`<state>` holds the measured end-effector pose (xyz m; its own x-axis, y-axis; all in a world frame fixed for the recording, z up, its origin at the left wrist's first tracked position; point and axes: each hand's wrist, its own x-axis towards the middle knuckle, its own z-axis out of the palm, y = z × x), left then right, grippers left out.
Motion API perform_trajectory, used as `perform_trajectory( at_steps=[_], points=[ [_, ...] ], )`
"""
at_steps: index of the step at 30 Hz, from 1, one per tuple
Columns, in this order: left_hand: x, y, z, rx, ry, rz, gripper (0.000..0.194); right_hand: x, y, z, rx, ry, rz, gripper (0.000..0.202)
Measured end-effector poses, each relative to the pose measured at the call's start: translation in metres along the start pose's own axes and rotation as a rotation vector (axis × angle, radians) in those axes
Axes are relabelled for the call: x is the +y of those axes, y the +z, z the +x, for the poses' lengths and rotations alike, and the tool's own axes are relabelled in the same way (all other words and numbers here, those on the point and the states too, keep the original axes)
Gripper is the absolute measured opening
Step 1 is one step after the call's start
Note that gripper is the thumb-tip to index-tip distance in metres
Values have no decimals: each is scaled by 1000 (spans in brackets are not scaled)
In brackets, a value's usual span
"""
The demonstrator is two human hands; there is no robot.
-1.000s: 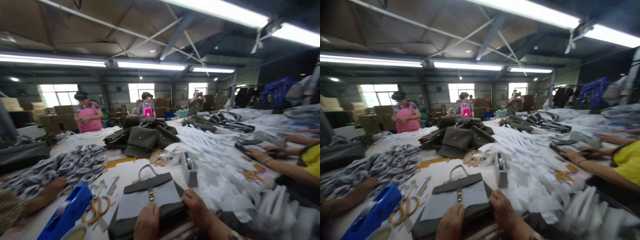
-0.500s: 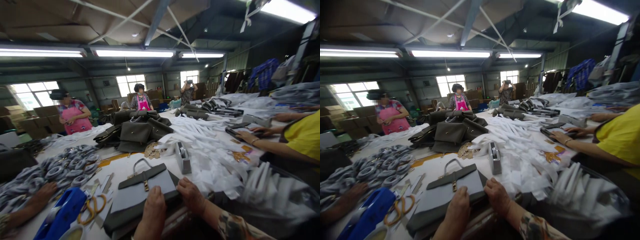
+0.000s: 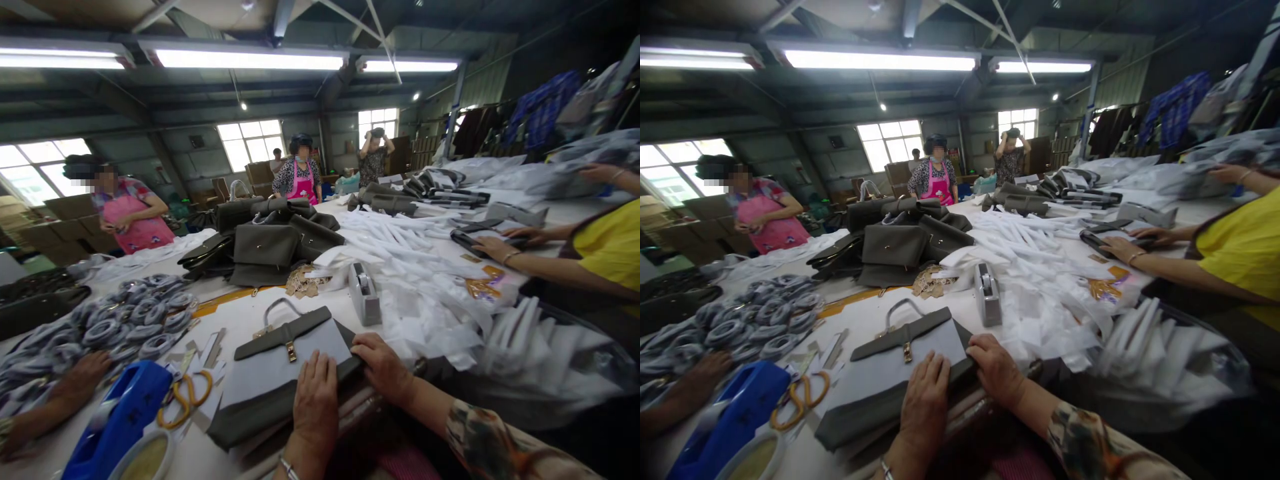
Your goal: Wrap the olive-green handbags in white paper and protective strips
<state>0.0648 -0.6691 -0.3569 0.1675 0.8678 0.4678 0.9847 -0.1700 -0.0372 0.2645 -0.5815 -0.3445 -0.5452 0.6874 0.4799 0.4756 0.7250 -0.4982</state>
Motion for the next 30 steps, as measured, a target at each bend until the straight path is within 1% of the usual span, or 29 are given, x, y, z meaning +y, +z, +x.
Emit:
perform_trajectory(
  at_steps=[2, 3, 5, 7, 10, 11, 12, 14, 15, 17, 18, 20, 23, 26, 30],
  points=[
    [-2, 6, -2, 12, 15, -2, 49, 2, -1, -2, 7, 170, 66, 61],
    [-4, 6, -1, -9, 27, -1, 51, 3, -2, -1, -22, 278, 93, 63],
    [-5, -1, 4, -80, 48, 3, 51, 4, -7, 5, -133, 461, 150, 59],
    [-6, -10, 9, -143, 60, 6, 50, 5, -14, 15, -237, 551, 198, 45],
    [-6, -21, 15, -177, 54, 12, 50, 7, -24, 28, -309, 570, 230, 23],
    [-7, -23, 16, -186, 53, 12, 50, 8, -26, 30, -315, 582, 231, 21],
    [-7, -25, 17, -197, 56, 12, 50, 8, -28, 31, -304, 602, 223, 23],
    [-9, -26, 18, -217, 65, 3, 49, 6, -31, 28, -225, 660, 174, 32],
    [-10, -26, 19, -221, 64, -5, 48, 4, -31, 24, -176, 693, 142, 33],
    [-11, -27, 20, -228, 62, -22, 46, -3, -30, 15, -111, 742, 98, 25],
    [-11, -28, 21, -232, 60, -29, 45, -8, -29, 10, -103, 747, 94, 19],
    [-12, -30, 22, -243, 55, -37, 46, -17, -26, 3, -110, 728, 109, 12],
    [-11, -32, 24, -249, 47, -37, 49, -26, -20, -1, -108, 678, 116, 10],
    [-11, -33, 24, -251, 45, -42, 49, -28, -15, 1, -99, 673, 89, 14],
    [-12, -33, 23, -251, 53, -32, 47, -31, -12, 1, -105, 668, 69, 12]
  ],
)
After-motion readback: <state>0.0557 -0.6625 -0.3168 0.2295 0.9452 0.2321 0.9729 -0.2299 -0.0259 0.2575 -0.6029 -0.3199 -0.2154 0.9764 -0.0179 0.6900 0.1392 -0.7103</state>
